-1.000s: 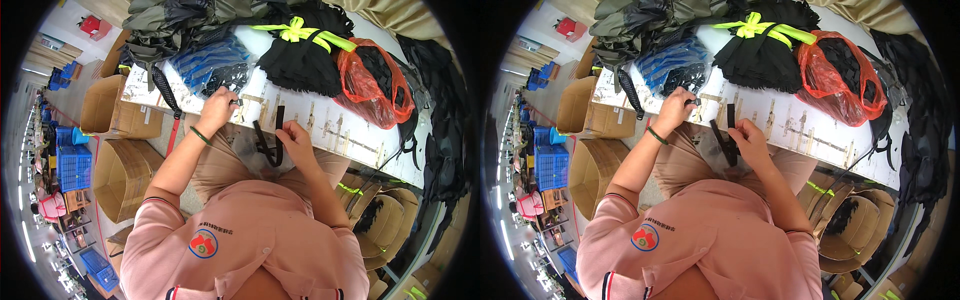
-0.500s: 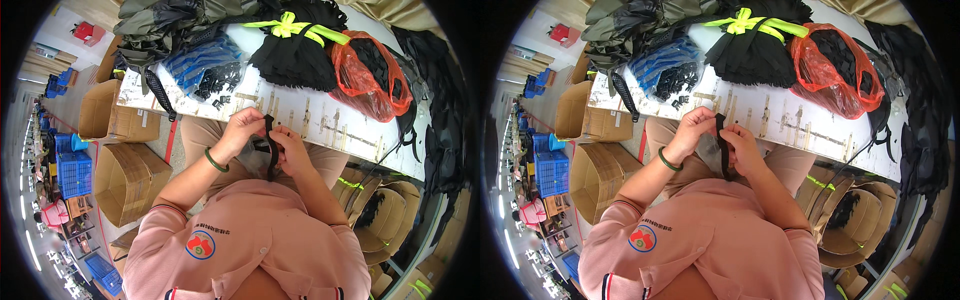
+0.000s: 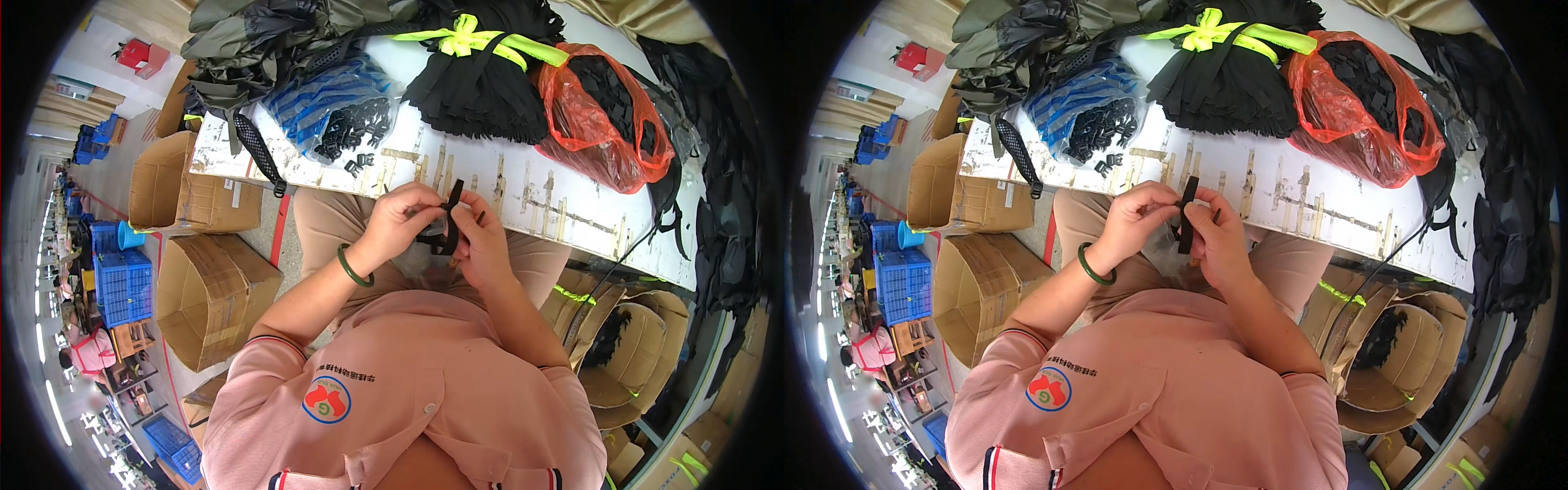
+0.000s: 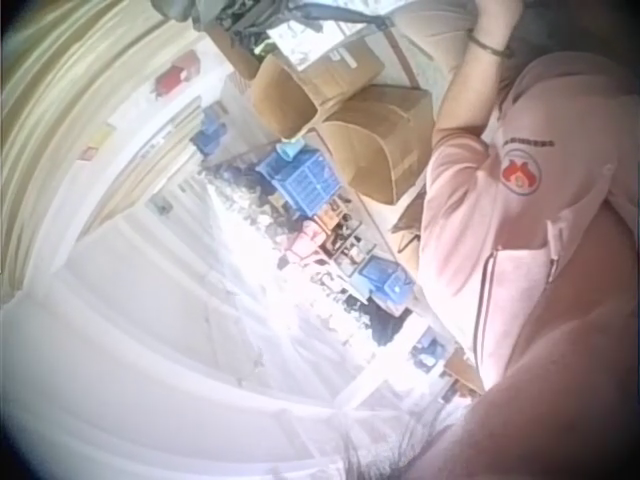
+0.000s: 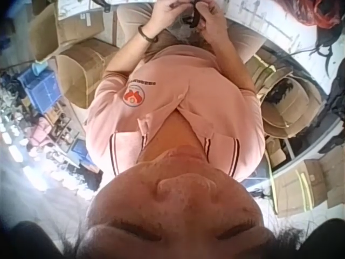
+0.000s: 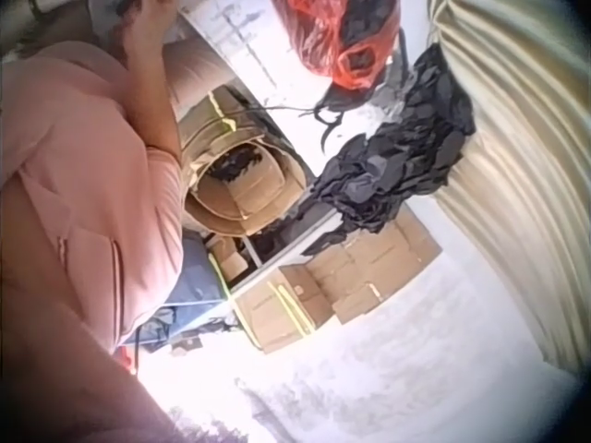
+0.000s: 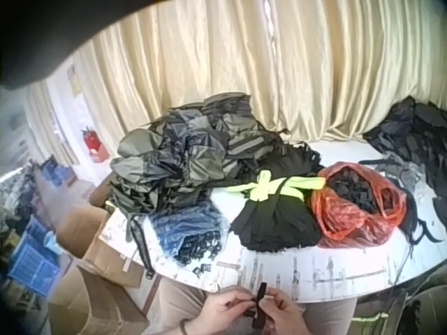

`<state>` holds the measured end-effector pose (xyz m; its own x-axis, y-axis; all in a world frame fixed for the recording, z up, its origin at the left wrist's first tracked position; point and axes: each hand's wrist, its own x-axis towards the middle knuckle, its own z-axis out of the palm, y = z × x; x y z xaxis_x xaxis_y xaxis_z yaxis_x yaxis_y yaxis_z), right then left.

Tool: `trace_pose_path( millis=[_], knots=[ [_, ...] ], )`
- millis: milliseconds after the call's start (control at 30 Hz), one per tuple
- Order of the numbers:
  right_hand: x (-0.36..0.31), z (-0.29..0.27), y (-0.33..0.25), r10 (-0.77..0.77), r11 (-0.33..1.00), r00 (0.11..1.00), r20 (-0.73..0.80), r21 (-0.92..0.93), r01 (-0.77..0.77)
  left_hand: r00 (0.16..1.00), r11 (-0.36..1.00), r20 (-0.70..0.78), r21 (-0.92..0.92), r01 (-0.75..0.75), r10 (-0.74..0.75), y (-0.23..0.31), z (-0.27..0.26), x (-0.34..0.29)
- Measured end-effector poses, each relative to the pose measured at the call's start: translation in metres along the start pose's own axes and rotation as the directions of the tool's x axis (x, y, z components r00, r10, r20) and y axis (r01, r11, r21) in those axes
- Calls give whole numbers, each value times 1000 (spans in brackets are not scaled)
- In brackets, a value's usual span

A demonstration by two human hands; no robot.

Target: The recorder is assembling black plastic buckles onto nylon straps at a factory workbench.

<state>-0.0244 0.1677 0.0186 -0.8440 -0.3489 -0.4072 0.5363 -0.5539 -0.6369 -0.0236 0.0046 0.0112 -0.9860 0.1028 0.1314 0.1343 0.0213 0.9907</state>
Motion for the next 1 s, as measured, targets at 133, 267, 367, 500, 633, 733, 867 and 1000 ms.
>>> trace_pose_path(
  millis=[133, 267, 367, 500, 633, 733, 867, 1000],
  knots=[
    [1, -9, -2, -234, 906, 965, 121, -334, 261, 816, 722, 306, -382, 577, -490, -6, -17, 1],
    [-6, -1, -7, -544, 231, 710, 448, -733, 640, 820, 563, 261, -620, 546, -509, 4, -5, -1],
    [-31, 13, -35, -491, 246, 669, 559, -647, 721, 837, 680, 79, -544, 491, -541, 9, 1, 4],
    [-62, 15, -97, -565, 731, 439, 698, 177, 659, 914, 902, -90, -229, 367, -395, -7, -19, 12],
    [-52, 5, -92, -490, 730, 629, 604, -109, 674, 936, 943, -240, -272, 190, -258, -15, -19, 12],
    [-28, 21, -47, -372, 656, 917, 143, -658, 368, 943, 955, -313, -295, 11, -108, 0, 0, 8],
    [-4, 10, -11, -347, 743, 933, 89, -581, 332, 954, 977, -282, -154, -150, 102, 10, 13, -1],
    [0, 4, -3, -340, 707, 933, 118, -623, 336, 944, 966, -230, -48, -254, 237, 8, 12, 0]
  ],
)
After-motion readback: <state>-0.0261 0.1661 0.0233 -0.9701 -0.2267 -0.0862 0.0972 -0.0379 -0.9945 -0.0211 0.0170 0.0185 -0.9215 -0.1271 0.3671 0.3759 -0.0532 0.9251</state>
